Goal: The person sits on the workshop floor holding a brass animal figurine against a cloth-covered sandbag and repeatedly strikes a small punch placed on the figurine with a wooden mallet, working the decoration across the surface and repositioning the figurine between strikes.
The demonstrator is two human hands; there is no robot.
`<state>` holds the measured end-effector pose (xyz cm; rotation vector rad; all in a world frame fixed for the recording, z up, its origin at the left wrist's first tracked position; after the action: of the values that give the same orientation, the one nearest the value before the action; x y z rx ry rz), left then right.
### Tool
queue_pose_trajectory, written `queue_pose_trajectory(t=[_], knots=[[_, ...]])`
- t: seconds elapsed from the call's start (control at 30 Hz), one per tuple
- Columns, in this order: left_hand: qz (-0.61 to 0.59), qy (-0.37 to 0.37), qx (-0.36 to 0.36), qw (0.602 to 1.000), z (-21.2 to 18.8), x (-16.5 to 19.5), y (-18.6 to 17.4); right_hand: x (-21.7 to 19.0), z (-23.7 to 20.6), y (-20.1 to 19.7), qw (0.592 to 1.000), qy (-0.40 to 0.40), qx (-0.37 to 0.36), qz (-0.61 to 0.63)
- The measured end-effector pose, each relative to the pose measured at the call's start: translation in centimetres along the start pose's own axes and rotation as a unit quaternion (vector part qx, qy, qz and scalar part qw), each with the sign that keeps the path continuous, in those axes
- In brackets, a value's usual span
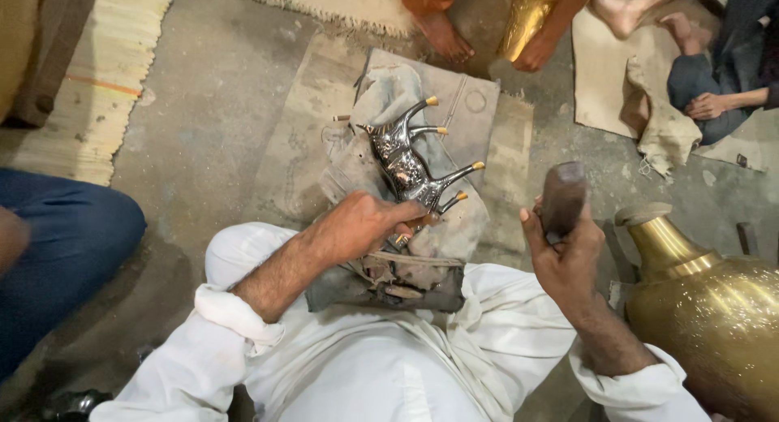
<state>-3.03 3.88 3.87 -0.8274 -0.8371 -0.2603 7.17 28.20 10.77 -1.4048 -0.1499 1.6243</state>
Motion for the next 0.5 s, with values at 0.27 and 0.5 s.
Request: queue_pose_trajectory(t=[0.27,0.5], knots=[[0.017,-0.023,-0.028,0.999,0.2,-0.6,0.5,-2.4,-0.7,0.9,0.956,-0.203,-0.048,-0.208],[0.005,-0.005,-0.015,1.000,0.2,-0.2,0.3,-2.5,-0.6,0.3,0.965,-0.211,-0.030,-0.154]])
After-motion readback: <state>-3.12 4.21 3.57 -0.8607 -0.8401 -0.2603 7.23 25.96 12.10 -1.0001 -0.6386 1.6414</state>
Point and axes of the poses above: each hand's wrist, its own z-axis towards the middle knuckle, its own y-axis out of the palm, x = y × z, the point moved 7 cm from there along z, towards the middle knuckle, and after that the axes turned 8 degrees about x, right-handed, at the moved point
